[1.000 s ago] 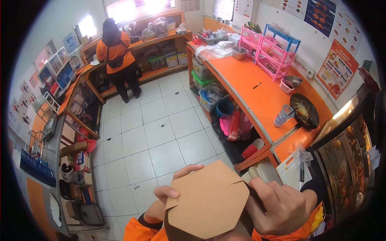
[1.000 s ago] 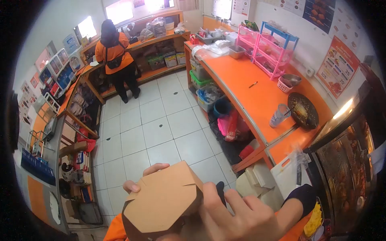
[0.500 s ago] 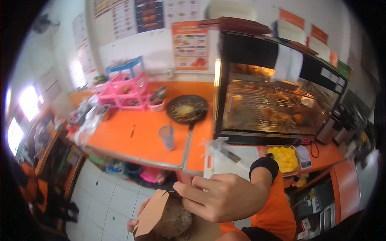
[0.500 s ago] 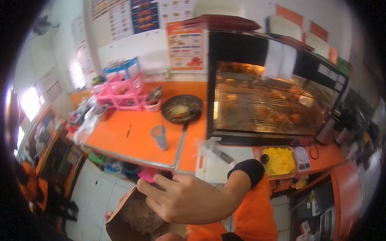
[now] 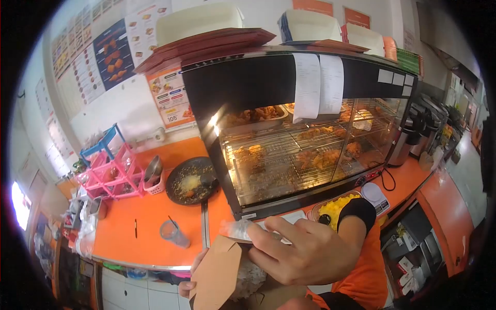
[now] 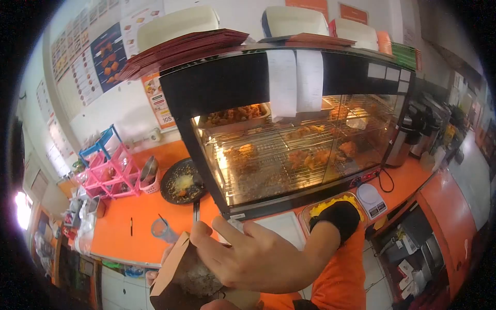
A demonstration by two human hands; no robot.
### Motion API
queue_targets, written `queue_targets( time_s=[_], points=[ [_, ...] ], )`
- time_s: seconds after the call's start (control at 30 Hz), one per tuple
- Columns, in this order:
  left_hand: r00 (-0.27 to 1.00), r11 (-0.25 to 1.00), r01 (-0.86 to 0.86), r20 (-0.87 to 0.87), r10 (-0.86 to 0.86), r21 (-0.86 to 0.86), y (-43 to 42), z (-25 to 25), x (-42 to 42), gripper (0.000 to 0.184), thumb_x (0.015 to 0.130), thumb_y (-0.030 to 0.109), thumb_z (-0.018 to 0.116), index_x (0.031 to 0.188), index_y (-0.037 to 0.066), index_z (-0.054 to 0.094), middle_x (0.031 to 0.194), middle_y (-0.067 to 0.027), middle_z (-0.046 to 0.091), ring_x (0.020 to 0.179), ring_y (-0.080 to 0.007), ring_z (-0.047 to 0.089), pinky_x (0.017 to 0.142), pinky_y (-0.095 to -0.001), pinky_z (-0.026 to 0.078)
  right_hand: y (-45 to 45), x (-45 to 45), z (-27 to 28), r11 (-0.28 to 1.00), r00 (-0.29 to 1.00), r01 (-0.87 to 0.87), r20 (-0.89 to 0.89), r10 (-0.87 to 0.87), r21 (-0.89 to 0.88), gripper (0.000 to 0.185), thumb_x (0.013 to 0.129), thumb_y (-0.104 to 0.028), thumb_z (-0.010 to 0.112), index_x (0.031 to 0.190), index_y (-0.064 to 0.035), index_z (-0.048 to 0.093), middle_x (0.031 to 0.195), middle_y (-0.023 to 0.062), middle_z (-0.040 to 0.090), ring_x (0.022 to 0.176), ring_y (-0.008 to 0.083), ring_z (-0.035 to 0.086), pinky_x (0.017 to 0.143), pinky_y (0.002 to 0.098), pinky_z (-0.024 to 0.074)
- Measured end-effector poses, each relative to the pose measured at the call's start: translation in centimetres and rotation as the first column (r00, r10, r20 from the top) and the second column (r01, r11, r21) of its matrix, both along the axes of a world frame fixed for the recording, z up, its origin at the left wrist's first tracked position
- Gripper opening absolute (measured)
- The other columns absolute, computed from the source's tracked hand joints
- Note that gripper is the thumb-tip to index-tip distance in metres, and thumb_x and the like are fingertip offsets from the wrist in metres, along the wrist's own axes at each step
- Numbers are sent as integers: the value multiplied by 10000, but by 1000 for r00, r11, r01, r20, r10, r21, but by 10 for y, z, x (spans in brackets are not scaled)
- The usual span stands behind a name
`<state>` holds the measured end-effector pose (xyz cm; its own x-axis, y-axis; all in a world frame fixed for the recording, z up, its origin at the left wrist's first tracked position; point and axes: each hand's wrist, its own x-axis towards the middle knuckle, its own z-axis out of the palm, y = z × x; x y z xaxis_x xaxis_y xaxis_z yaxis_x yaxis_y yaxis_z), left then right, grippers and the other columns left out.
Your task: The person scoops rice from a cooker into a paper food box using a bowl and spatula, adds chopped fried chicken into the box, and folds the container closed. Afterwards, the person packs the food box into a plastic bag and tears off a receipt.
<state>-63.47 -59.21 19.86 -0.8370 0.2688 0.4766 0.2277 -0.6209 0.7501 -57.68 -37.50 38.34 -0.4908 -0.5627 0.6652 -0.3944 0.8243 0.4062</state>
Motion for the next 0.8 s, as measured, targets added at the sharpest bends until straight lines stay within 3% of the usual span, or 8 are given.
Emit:
queue_targets(
  time_s=[0.2,0.4,0.47,0.5,0.57,0.6,0.67,0.8],
  points=[
    [998,999,47,31,-47,-5,12,-5,-31,586,826,189,566,1289,215,208,1420,-208,223,1296,-378,327,986,-518,405,13,-18,1,989,998,-48,-50,41,-142,74,690,-129,615,729,-77,579,949,23,573,780,122,594,415,220,400],
    [988,989,148,50,-148,4,16,-9,-62,663,811,153,591,1314,216,163,1428,-195,199,1304,-370,316,991,-516,402,24,-29,-8,941,965,-7,246,95,-338,253,777,-117,645,930,-57,452,875,54,528,549,167,566,366,286,396],
    [982,984,180,59,-180,2,19,-10,-70,689,806,141,599,1322,216,148,1431,-191,191,1306,-368,313,993,-515,401,23,-34,-6,896,823,79,536,189,-437,352,820,-137,650,986,-55,351,811,75,489,467,205,516,334,333,366],
    [978,980,201,63,-201,0,18,-11,-73,702,804,135,603,1326,216,141,1432,-189,187,1307,-366,311,994,-514,400,23,-35,-1,896,825,91,537,177,-435,352,820,-137,650,986,-55,351,811,75,489,467,205,516,334,333,366],
    [967,970,244,74,-243,4,17,-14,-77,729,799,123,611,1334,216,125,1435,-185,179,1310,-364,307,996,-513,399,22,-38,8,862,651,122,695,305,-493,355,850,-117,613,986,-57,291,759,82,438,527,244,516,414,361,410],
    [963,966,259,78,-259,2,17,-15,-78,742,797,117,616,1338,216,118,1436,-183,175,1311,-362,305,996,-513,399,19,-40,6,860,655,136,695,295,-492,355,850,-117,613,986,-57,291,759,82,438,527,244,516,414,361,410],
    [949,954,299,105,-296,-13,15,-22,-78,769,792,104,624,1347,216,103,1439,-179,167,1314,-360,302,998,-512,398,17,-51,-4,778,435,195,763,478,-598,232,849,16,473,982,-18,287,837,181,473,684,367,585,621,393,457],
    [900,908,411,195,-390,-80,2,-44,-73,824,782,80,640,1363,217,73,1444,-171,151,1319,-355,295,1002,-510,396,13,-79,-90,808,478,26,717,507,-588,267,857,-1,499,977,-20,261,831,154,460,695,316,580,636,375,455]
  ],
)
